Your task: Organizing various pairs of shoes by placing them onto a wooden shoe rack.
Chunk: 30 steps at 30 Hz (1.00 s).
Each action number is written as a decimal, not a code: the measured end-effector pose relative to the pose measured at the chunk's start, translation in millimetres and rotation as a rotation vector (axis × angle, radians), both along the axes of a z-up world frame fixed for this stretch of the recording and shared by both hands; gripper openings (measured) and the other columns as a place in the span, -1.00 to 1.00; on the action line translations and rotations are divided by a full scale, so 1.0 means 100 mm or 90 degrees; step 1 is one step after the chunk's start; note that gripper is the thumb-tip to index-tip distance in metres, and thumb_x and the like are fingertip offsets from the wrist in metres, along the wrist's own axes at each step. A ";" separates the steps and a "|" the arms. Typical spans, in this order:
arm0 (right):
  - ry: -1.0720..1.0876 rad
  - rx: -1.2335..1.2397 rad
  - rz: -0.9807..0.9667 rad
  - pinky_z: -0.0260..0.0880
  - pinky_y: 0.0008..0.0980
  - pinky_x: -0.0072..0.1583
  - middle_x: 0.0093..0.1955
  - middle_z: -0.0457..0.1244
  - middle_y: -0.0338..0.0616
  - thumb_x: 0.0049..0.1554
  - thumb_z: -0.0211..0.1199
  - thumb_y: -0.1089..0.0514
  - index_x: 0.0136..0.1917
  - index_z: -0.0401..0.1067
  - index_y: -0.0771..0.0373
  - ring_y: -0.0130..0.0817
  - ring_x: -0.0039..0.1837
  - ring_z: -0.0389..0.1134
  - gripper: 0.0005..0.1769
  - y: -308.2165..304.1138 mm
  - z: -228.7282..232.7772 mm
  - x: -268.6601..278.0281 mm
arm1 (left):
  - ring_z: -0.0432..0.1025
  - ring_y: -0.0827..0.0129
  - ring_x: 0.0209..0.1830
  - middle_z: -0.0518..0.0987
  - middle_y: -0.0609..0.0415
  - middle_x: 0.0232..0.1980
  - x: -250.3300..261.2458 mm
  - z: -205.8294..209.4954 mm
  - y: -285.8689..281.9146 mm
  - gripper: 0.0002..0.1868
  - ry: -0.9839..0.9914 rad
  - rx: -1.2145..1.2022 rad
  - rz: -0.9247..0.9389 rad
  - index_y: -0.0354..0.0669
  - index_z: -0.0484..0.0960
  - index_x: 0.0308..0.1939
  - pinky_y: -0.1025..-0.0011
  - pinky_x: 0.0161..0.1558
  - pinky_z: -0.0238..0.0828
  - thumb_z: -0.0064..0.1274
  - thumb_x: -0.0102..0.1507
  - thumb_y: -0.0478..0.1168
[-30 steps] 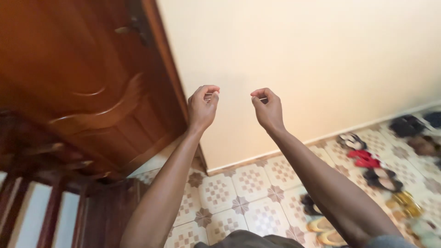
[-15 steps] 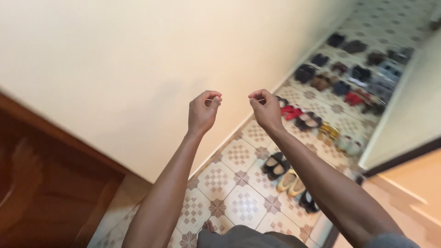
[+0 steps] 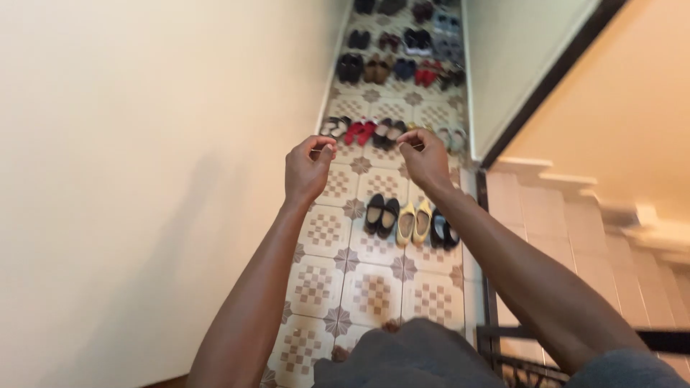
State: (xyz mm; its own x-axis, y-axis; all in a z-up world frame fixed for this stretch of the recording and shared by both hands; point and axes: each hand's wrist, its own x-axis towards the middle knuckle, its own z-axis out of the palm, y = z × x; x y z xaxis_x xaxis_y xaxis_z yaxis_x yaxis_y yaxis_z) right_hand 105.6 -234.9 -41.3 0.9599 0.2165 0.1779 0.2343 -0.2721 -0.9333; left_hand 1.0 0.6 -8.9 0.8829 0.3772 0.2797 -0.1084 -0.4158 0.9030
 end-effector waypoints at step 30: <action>0.130 -0.170 0.072 0.39 -0.35 -0.04 -0.16 0.38 -0.19 0.15 0.26 0.18 -0.06 0.56 0.23 -0.42 -0.12 0.39 -0.88 0.20 -1.60 1.90 | 0.62 0.46 -0.34 0.72 0.07 -0.30 1.79 -1.74 0.06 -0.82 0.280 -0.109 0.061 -0.19 0.72 -0.15 0.47 -0.25 0.52 0.05 0.24 -0.26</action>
State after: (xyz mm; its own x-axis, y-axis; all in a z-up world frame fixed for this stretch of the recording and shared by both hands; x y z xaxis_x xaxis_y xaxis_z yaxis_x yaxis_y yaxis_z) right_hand 296.0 -214.5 -201.3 0.9370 0.3370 -0.0918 0.0936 -0.4954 -0.8636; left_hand 180.3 6.6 -182.6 0.8626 0.4708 -0.1852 0.3305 -0.2472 0.9109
